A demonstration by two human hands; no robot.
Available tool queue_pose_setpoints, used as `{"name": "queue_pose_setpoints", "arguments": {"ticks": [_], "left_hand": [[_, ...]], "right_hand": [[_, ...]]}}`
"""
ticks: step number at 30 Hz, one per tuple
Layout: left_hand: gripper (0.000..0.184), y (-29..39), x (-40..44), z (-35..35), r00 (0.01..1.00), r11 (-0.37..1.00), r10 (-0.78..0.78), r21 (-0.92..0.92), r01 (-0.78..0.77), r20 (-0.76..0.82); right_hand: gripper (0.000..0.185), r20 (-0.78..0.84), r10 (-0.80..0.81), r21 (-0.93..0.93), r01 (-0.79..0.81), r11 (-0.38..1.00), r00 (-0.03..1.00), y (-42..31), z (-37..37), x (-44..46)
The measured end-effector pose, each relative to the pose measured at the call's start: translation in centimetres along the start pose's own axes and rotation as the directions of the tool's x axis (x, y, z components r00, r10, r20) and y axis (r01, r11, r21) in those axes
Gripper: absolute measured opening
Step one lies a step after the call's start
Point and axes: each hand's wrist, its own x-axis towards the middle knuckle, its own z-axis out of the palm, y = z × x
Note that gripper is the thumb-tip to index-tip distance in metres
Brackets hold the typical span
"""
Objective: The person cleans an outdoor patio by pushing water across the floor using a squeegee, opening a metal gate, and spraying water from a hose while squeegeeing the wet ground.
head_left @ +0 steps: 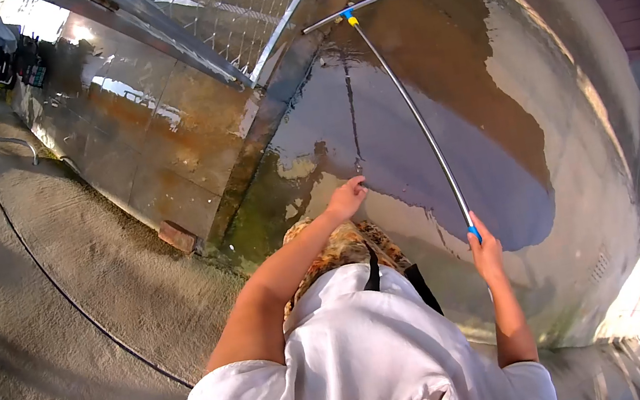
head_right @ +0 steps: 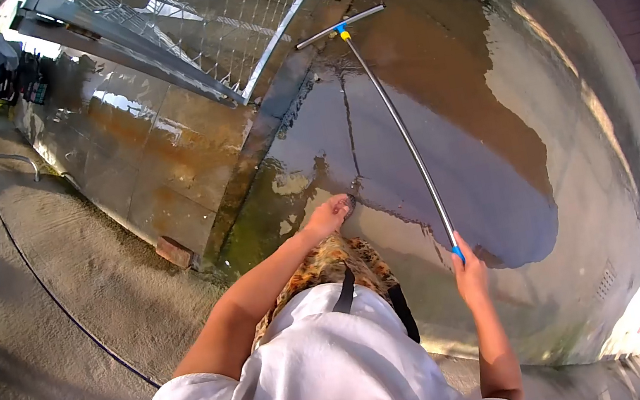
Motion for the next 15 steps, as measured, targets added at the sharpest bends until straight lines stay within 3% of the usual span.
{"name": "queue_pose_setpoints", "arguments": {"ticks": [1, 5, 8, 9, 11, 12, 14, 15], "left_hand": [[0.053, 0.5, -0.2, -0.1, 0.999, 0.998, 0.04, 0.04, -0.039, -0.013], [0.075, 3.5, -1.8, 0.0, 0.923, 0.868, 0.378, 0.373, -0.327, -0.069], [0.086, 6.9, -3.8, -0.9, 0.862, 0.759, 0.504, 0.452, -0.47, 0.05], [0.086, 7.5, -4.4, -1.2, 0.832, 0.707, 0.549, 0.484, -0.515, 0.082], [0.077, 6.2, -4.2, -1.2, 0.776, 0.629, 0.599, 0.486, -0.608, 0.196], [0.074, 5.4, -4.2, -1.3, 0.745, 0.587, 0.616, 0.482, -0.651, 0.255], [0.06, 4.3, -4.9, -2.7, 0.773, 0.628, 0.495, 0.451, -0.634, 0.397], [0.058, 3.6, -5.7, -3.8, 0.799, 0.66, 0.454, 0.454, -0.599, 0.394]], "right_hand": [[0.048, 0.003, -0.073, 0.016, 0.072, 0.997, 0.997, -0.4, -1.4, -1.9], [0.047, 0.21, 0.044, -0.103, -0.023, 0.994, 0.977, -3.2, -6.3, -7.4], [0.053, 0.371, 0.123, -0.359, 0.02, 0.933, 0.921, -6.6, -10.0, -9.3], [0.053, 0.41, 0.029, -0.313, 0.111, 0.943, 0.911, -7.1, -10.9, -9.6], [0.053, 0.476, -0.158, -0.21, 0.287, 0.935, 0.865, -8.3, -11.8, -10.2], [0.054, 0.504, -0.139, -0.237, 0.291, 0.927, 0.852, -9.8, -11.7, -10.6], [0.055, 0.556, -0.1, -0.289, 0.305, 0.908, 0.825, -13.0, -10.8, -11.3], [0.057, 0.575, -0.198, -0.235, 0.392, 0.889, 0.794, -12.6, -9.4, -11.1]]}}
